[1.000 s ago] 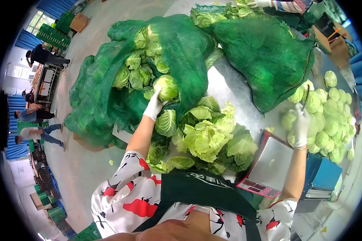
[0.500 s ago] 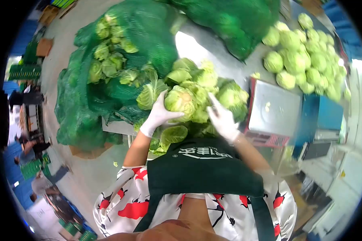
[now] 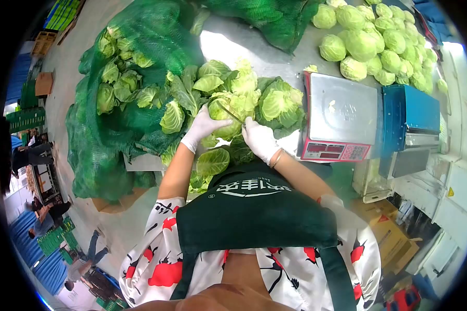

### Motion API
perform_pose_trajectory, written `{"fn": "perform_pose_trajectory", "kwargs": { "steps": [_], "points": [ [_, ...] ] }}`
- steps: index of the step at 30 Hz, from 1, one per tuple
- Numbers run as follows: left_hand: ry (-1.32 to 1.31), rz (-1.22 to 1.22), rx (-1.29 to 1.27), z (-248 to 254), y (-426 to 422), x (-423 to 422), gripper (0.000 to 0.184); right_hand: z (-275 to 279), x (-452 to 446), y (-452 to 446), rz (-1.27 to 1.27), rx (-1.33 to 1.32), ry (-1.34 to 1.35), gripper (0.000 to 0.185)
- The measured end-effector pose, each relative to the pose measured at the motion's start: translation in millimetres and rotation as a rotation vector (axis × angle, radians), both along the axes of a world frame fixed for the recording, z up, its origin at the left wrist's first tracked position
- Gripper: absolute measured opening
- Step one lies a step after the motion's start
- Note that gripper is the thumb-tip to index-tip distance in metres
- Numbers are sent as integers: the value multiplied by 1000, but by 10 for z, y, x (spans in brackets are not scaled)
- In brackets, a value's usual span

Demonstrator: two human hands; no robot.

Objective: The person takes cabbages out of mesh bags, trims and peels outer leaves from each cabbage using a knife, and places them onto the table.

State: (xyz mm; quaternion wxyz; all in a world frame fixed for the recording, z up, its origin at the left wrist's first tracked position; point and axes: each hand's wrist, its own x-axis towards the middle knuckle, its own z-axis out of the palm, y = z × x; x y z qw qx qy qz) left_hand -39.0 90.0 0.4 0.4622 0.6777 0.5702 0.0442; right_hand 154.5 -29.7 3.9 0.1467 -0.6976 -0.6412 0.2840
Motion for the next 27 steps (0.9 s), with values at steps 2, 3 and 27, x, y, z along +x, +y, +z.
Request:
{"fn": "perform_pose_trajectory", "kwargs": {
  "steps": [2, 3, 27],
  "points": [
    [45, -8, -5, -16, 18, 2, 124, -101, -23, 29, -5, 29, -43, 17],
    [69, -13, -11, -6, 5, 8, 125, -138, -25, 36, 3, 25, -66, 18],
    [-320, 589, -233, 228, -915, -350, 103, -38, 184, 284, -130, -324, 276, 56]
  ]
}}
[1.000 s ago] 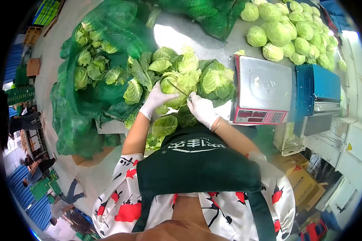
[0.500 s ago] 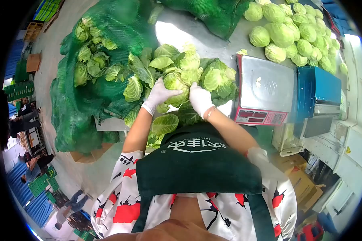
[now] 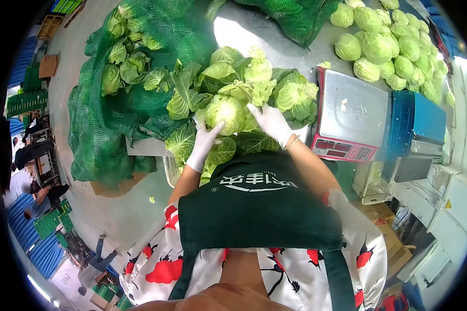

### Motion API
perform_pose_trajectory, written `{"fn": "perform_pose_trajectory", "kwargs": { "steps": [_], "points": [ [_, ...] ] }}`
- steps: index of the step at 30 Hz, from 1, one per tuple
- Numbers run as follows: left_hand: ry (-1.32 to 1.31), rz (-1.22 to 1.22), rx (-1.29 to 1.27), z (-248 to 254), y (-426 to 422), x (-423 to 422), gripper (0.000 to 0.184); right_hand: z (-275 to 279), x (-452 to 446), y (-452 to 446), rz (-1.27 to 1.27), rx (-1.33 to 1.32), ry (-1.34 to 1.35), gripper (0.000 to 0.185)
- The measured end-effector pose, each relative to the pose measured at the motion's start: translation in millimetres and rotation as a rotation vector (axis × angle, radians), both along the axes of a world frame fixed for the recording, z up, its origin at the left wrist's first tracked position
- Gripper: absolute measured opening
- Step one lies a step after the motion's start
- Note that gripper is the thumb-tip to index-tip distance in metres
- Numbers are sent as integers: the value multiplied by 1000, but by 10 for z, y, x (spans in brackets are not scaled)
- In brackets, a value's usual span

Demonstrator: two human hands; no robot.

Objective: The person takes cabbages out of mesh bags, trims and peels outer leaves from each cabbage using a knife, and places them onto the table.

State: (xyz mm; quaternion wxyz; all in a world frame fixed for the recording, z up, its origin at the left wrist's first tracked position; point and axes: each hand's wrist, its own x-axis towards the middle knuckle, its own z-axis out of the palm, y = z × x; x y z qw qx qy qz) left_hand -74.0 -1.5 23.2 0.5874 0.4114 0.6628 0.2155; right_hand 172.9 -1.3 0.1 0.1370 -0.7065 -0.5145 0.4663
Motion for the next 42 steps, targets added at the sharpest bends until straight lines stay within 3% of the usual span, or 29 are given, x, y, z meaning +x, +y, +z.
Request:
{"fn": "perform_pose_trajectory", "kwargs": {
  "steps": [2, 3, 6, 7, 10, 11, 14, 16, 21, 27, 30, 31, 34, 38, 40, 42],
  "points": [
    [-104, 137, -95, -56, 139, 116, 95, 78, -115, -144, -171, 35, 127, 60],
    [-104, 111, 29, -568, 147, 17, 86, 67, -112, -190, -190, -11, 140, 56],
    [-251, 137, -61, -284, 181, 72, 81, -478, -49, -334, -32, 298, -487, 55],
    [-220, 145, -85, -157, 165, 101, 77, -632, 37, -289, 66, 191, -501, 54],
    [-322, 125, -157, -243, 143, 99, 84, 592, -1, -55, -140, -111, 298, 53],
    [-336, 165, -200, -317, 118, 116, 87, 712, -55, -35, -181, -108, 346, 48],
    [-363, 245, -282, -493, 60, 202, 94, 538, -245, -55, -165, -16, 309, 48],
    [-354, 246, -274, -514, 15, 255, 97, 204, -328, -116, -29, 42, 131, 54],
    [-359, 291, -237, -418, 10, 314, 96, 177, -517, -209, 114, 138, -210, 57],
    [-293, 325, -183, -637, -31, 362, 96, 132, -544, -146, 176, 224, -398, 48],
    [-321, 303, -196, -595, -58, 306, 94, -352, -198, 76, 9, 281, -319, 42],
    [-384, 296, -210, -527, -51, 237, 94, -416, -167, 66, -89, 436, -177, 41],
    [-562, 218, -253, -526, -6, 36, 83, -253, -81, -3, -119, 285, -58, 37],
    [-764, 113, -267, -471, 94, -334, 61, -335, 8, -161, -247, 404, -33, 34],
    [-859, 68, -276, -259, 189, -404, 59, -254, 58, -210, -288, 369, -67, 33],
    [-703, -16, -275, -149, 312, -364, 64, -160, 54, -186, -186, 322, -96, 40]
  ]
}}
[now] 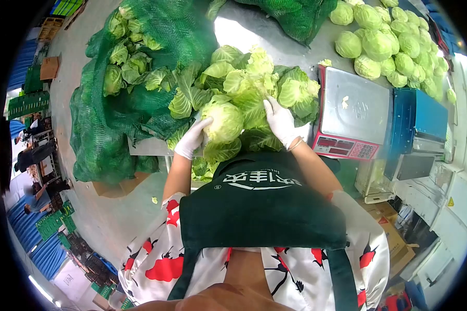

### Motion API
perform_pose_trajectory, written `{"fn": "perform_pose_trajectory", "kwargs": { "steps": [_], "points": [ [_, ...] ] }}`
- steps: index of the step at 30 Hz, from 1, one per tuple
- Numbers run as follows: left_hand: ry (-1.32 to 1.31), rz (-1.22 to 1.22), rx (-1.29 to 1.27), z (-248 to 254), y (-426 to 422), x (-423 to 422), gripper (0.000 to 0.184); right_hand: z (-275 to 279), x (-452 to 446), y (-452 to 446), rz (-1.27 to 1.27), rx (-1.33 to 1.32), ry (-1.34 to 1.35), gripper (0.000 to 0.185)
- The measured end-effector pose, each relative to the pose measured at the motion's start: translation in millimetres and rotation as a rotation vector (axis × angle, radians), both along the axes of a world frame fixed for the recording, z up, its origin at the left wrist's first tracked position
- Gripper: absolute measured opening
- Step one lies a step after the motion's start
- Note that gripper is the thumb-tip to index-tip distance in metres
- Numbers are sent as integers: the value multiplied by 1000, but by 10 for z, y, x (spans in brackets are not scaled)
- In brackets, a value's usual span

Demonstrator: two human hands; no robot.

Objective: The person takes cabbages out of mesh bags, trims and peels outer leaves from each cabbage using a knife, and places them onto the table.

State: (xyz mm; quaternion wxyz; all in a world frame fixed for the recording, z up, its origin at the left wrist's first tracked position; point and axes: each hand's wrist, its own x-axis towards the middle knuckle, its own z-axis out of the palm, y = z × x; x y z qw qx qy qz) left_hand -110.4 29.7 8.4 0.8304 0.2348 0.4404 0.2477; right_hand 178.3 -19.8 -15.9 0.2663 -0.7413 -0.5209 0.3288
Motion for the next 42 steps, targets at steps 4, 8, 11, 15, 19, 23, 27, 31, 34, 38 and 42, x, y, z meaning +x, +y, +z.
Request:
{"fn": "perform_pose_trajectory", "kwargs": {
  "steps": [4, 8, 11, 15, 19, 23, 27, 31, 34, 38, 42],
  "points": [
    [370, -131, 222, -174, 191, 272, 78, 46, -152, 50, 186, -5, -107, 51],
    [749, -59, 400, -222, 97, 375, 97, 277, -217, 108, 297, 36, -112, 50],
    [1048, -40, 668, -163, -38, 390, 116, 348, -229, 126, 385, 52, -129, 51],
    [1216, -288, 875, -80, -231, 605, 134, 351, -337, 195, 549, 14, -218, 54],
    [1222, -295, 765, -35, -121, 676, 133, 269, -385, 260, 600, 43, -259, 55],
    [1205, -315, 789, -79, -71, 640, 131, 307, -455, 362, 609, 42, -306, 54],
    [1165, -424, 749, -48, 92, 549, 133, 108, -509, 455, 541, 39, -365, 50],
    [1054, -386, 891, -87, -48, 338, 133, -63, -232, 689, 290, -64, -290, 44],
    [1016, -205, 889, -370, -254, 102, 128, 79, -282, 578, 310, 81, -193, 43],
    [653, 67, 373, -232, -575, -158, 98, 608, -503, 291, 461, 32, -222, 41],
    [237, 204, -97, -137, -807, -240, 70, 727, -672, 27, 539, 188, -245, 43]
  ]
}}
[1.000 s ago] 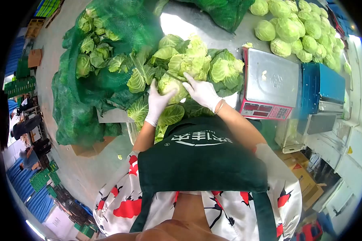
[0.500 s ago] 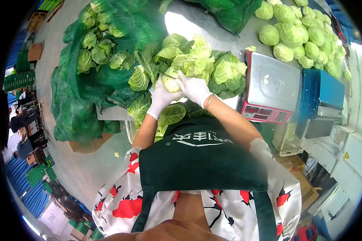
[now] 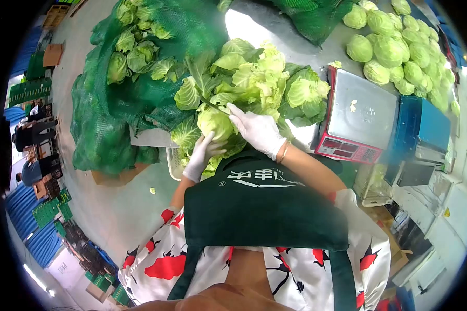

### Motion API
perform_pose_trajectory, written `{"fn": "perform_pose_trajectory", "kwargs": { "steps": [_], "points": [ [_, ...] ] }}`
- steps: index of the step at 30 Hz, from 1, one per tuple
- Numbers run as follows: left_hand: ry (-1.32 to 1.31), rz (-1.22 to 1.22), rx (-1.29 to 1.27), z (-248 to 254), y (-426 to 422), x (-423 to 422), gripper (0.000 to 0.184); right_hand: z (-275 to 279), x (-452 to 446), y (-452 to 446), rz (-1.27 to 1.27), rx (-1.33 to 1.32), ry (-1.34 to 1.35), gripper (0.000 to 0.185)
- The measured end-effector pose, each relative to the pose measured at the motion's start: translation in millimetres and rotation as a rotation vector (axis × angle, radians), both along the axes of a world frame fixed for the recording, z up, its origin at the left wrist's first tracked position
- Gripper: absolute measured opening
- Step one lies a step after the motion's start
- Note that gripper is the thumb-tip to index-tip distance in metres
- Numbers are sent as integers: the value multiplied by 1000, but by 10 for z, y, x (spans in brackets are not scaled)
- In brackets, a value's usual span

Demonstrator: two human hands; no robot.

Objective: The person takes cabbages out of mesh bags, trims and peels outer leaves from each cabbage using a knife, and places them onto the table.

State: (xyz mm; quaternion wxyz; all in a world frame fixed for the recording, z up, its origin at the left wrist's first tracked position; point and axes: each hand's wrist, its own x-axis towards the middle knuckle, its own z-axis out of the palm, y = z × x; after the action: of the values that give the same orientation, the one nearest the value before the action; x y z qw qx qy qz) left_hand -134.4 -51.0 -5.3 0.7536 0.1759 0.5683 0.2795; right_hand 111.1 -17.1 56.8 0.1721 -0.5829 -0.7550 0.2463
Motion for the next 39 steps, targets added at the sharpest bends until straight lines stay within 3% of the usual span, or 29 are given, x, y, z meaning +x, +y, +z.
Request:
{"fn": "perform_pose_trajectory", "kwargs": {
  "steps": [3, 6, 7, 10, 11, 13, 14, 15, 18, 20, 22, 25, 31, 34, 39],
  "points": [
    [44, 101, 40, -26, 47, 201, 68, -93, 59, 54, -30, 49, 1, 43],
    [190, 68, 68, -73, 139, 247, 69, -461, 439, 251, -300, -145, -35, 39],
    [194, 42, 75, -115, 165, 232, 80, -542, 498, 226, -346, -90, -11, 39],
    [628, -196, 506, -208, 216, 277, 102, -620, 611, 108, -506, 20, 65, 41],
    [593, -191, 551, -13, 290, 362, 113, -591, 643, 109, -571, 37, 94, 41],
    [809, -300, 784, 345, 406, 498, 116, -557, 746, 117, -656, -32, 117, 43],
    [920, -355, 902, 429, 440, 530, 117, -511, 756, 115, -635, -56, 75, 43],
    [910, -418, 871, 424, 503, 545, 125, -443, 753, 103, -615, -81, 33, 43],
    [1001, -637, 907, 365, 677, 648, 125, -252, 605, 42, -566, -101, 7, 49],
    [1038, -717, 946, 350, 726, 723, 127, -135, 461, 6, -534, 58, 263, 48],
    [1076, -793, 982, 338, 759, 791, 129, -119, 375, 22, -498, 36, 366, 46],
    [1005, -648, 841, 193, 759, 783, 132, -150, 291, 139, -212, -131, 16, 48],
    [988, -643, 778, 150, 748, 812, 134, -293, 191, 453, 28, -110, -92, 49],
    [986, -646, 807, 49, 713, 762, 132, -166, 247, 667, 41, -247, -222, 47],
    [958, -642, 820, 88, 770, 741, 129, -461, 463, 816, -110, -213, -129, 45]
  ]
}}
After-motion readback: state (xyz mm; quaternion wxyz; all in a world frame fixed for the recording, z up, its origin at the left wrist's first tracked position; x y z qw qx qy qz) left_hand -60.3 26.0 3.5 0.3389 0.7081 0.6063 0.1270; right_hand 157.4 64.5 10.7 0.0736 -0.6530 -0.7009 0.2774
